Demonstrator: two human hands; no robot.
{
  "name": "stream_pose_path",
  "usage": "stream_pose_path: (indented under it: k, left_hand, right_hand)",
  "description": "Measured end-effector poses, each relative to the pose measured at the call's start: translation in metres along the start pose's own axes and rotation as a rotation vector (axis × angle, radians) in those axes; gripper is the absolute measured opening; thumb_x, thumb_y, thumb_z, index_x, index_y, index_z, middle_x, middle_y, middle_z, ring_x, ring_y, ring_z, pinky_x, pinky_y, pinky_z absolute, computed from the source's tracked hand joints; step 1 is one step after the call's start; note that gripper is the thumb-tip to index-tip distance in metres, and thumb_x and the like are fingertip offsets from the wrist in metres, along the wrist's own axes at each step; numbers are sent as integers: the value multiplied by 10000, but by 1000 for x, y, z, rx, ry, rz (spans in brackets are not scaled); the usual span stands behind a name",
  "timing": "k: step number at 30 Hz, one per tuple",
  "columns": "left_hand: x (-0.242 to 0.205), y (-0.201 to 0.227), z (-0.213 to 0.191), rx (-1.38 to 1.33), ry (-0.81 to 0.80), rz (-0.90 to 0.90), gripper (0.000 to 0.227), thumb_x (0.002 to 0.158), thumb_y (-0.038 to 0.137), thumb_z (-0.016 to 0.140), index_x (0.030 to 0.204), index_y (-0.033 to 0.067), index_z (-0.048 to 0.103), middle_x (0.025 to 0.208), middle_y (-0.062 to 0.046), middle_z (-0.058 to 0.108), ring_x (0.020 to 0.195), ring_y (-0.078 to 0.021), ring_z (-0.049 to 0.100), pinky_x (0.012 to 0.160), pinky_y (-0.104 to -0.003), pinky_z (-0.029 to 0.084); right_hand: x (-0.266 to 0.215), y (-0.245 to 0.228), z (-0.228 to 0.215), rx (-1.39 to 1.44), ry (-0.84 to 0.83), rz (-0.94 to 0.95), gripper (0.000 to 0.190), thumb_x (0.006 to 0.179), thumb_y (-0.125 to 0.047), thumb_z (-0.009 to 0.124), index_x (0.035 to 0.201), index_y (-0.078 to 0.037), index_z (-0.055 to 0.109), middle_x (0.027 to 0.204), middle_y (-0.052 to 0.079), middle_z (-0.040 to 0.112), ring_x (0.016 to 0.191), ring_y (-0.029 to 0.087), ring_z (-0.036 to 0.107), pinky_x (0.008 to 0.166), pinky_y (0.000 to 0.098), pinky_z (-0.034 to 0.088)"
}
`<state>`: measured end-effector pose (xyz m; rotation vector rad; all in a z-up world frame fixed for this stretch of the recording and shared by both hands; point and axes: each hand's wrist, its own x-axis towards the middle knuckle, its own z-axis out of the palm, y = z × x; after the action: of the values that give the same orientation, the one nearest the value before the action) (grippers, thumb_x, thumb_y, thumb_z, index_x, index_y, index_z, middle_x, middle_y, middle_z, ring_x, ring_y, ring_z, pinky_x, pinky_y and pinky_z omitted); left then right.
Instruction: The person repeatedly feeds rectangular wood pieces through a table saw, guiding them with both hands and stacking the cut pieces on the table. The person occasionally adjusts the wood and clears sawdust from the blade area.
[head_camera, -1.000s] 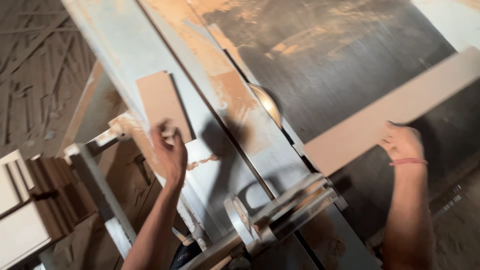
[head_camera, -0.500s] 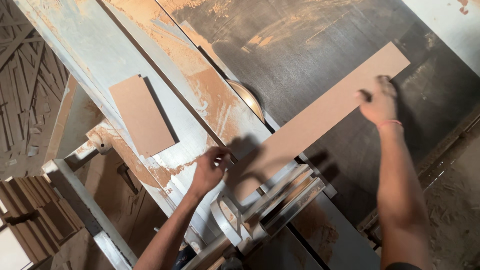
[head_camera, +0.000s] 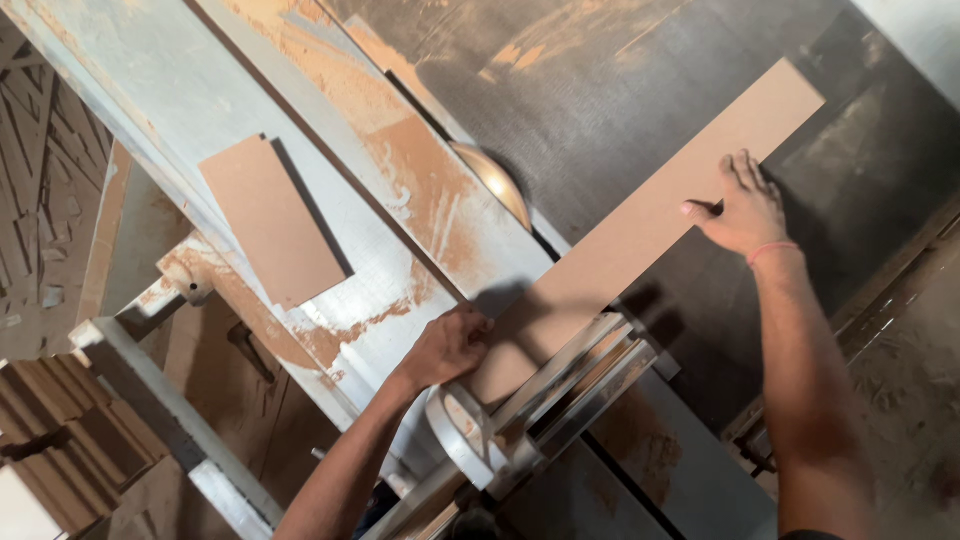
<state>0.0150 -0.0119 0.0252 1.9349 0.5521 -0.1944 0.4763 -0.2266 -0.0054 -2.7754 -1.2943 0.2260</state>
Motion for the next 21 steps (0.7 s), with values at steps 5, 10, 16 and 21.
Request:
stream_pose_path:
  k: [5,10,16,21]
  left_hand:
    - [2,0,-4,29,18,80,395,713,61,604,1075,-53,712,991,-169,679,853,-312,685,780,-423,561]
    - [2,-1,0,72,-3,36,378,712,64,595,1053,-52,711,949,-176,671,821,-315,680,783,-433,551]
    - [3,2,5,160,-62,-58,313,755,77,576,1005,-31,731,950,-156,677,789,-296,681,730,-419,566]
    - [6,-4,3,138,-13,35,362,727,76,600,1048,-8,742,968,-156,696,798,-288,693,740,-413,573]
  right_hand:
    - [-1,-7,-11,3,-84,-25,1088,794,-661,692,1573,8,334,1657,294,254,1538,420,240,1186,578,252]
    - [-14,-10,-6,-21,-59,-69,1045,850,-698,633,1610,-48,332,1657,314,238,1543,451,229,1197,590,256]
    - [-13,-7,-2,-25,-59,-44,1027,859,-727,582,1618,-88,315,1666,300,225,1549,444,207,1179,628,247]
    - [-15,-7,-3,-25,-78,-11,1036,845,-740,568,1624,-114,293,1681,265,206,1555,419,192,1176,641,229]
